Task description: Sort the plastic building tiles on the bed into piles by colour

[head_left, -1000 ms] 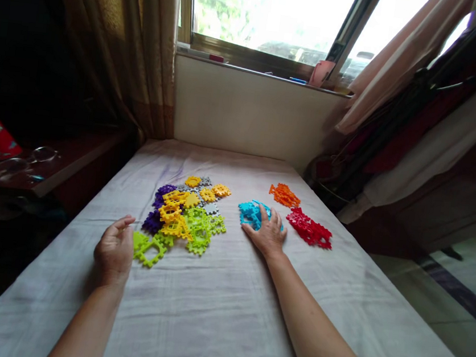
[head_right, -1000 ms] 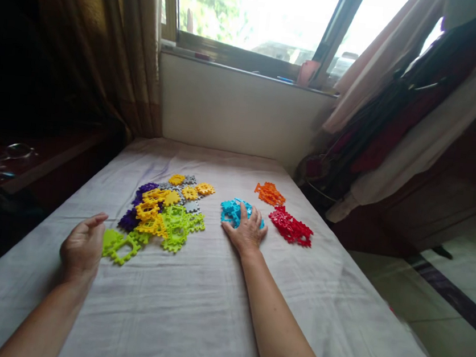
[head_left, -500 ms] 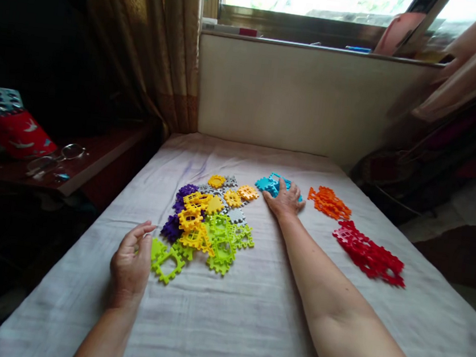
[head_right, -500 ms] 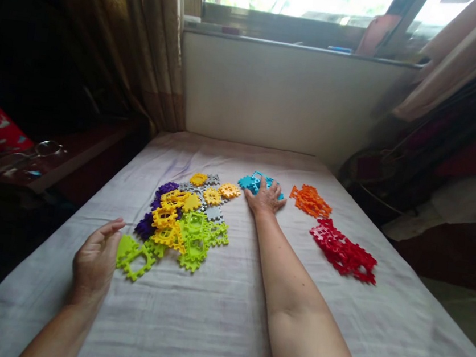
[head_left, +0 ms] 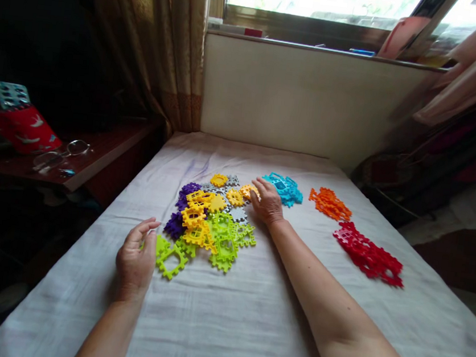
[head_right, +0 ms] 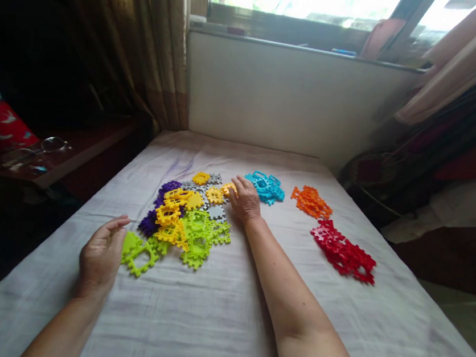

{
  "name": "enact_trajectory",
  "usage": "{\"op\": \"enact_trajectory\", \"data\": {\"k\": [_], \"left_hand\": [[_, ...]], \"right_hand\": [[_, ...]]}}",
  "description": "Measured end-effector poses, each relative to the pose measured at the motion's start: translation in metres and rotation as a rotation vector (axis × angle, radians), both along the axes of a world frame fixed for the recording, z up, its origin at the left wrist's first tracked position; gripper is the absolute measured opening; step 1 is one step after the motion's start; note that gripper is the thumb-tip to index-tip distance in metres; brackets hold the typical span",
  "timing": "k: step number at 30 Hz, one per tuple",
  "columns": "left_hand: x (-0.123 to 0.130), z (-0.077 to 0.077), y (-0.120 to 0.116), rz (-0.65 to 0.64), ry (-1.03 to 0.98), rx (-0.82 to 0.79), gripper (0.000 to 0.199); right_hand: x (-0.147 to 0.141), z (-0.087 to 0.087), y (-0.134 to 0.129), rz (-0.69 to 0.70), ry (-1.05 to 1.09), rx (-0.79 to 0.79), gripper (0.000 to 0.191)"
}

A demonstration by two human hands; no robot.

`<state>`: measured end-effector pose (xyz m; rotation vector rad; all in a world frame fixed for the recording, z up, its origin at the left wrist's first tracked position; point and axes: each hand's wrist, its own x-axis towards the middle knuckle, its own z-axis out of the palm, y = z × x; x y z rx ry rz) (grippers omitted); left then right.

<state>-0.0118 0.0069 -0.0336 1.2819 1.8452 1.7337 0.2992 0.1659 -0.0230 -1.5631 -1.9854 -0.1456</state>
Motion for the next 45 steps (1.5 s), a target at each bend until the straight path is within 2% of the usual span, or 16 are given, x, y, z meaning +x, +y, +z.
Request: {"op": "enact_trajectory", "data": {"k": [2,8,10,12,16,22,28,31,34,37,41,43,45], "left_hand": [[0.001,0.001,0.000,0.009,0.008,0.006,0.024],[0.000,0.003,-0.001,-0.008,0.144,0.006,0.025],[0.001,0.003,-0.001,-0.053,0.250,0.020,0.028],[0.002,0.002,0.000,-0.087,0.354,0.032,0.033],[0.007,0.000,-0.001,-0.127,0.489,-0.007,0.045],[0.012,-0.001,0.000,-0.146,0.592,-0.055,0.048],[0.008,0.000,0.005,-0.144,0.497,-0.051,0.042],[0.008,0.003,0.004,-0.119,0.415,-0.019,0.041],[0.010,0.007,0.002,-0.116,0.350,0.016,0.040],[0.013,0.010,0.000,-0.137,0.338,0.042,0.038],[0.015,0.010,0.001,-0.231,0.403,0.087,0.034],[0.015,0.008,0.001,-0.252,0.421,0.095,0.034],[0.015,0.005,0.000,-0.237,0.428,0.085,0.036]], "right_hand": [[-0.022,0.005,0.006,0.052,0.020,-0.081,0.048],[-0.069,0.031,0.036,-0.068,-0.002,-0.464,0.061],[-0.079,0.038,0.037,-0.015,-0.042,-0.557,0.064],[-0.087,0.042,0.030,0.068,-0.072,-0.583,0.066],[-0.093,0.044,0.001,0.129,-0.085,-0.554,0.057],[-0.083,0.039,-0.062,0.196,-0.075,-0.469,0.043],[-0.072,0.033,-0.123,0.231,0.011,-0.391,0.040],[-0.057,0.030,-0.135,0.259,0.027,-0.356,0.034],[-0.042,0.033,-0.122,0.188,0.058,-0.321,0.030],[-0.039,0.041,-0.091,0.017,0.067,-0.324,0.036],[-0.061,0.048,-0.044,-0.268,0.070,-0.500,0.056],[-0.078,0.046,-0.024,-0.309,0.073,-0.576,0.062],[-0.096,0.041,-0.007,-0.268,0.037,-0.592,0.065]]}}
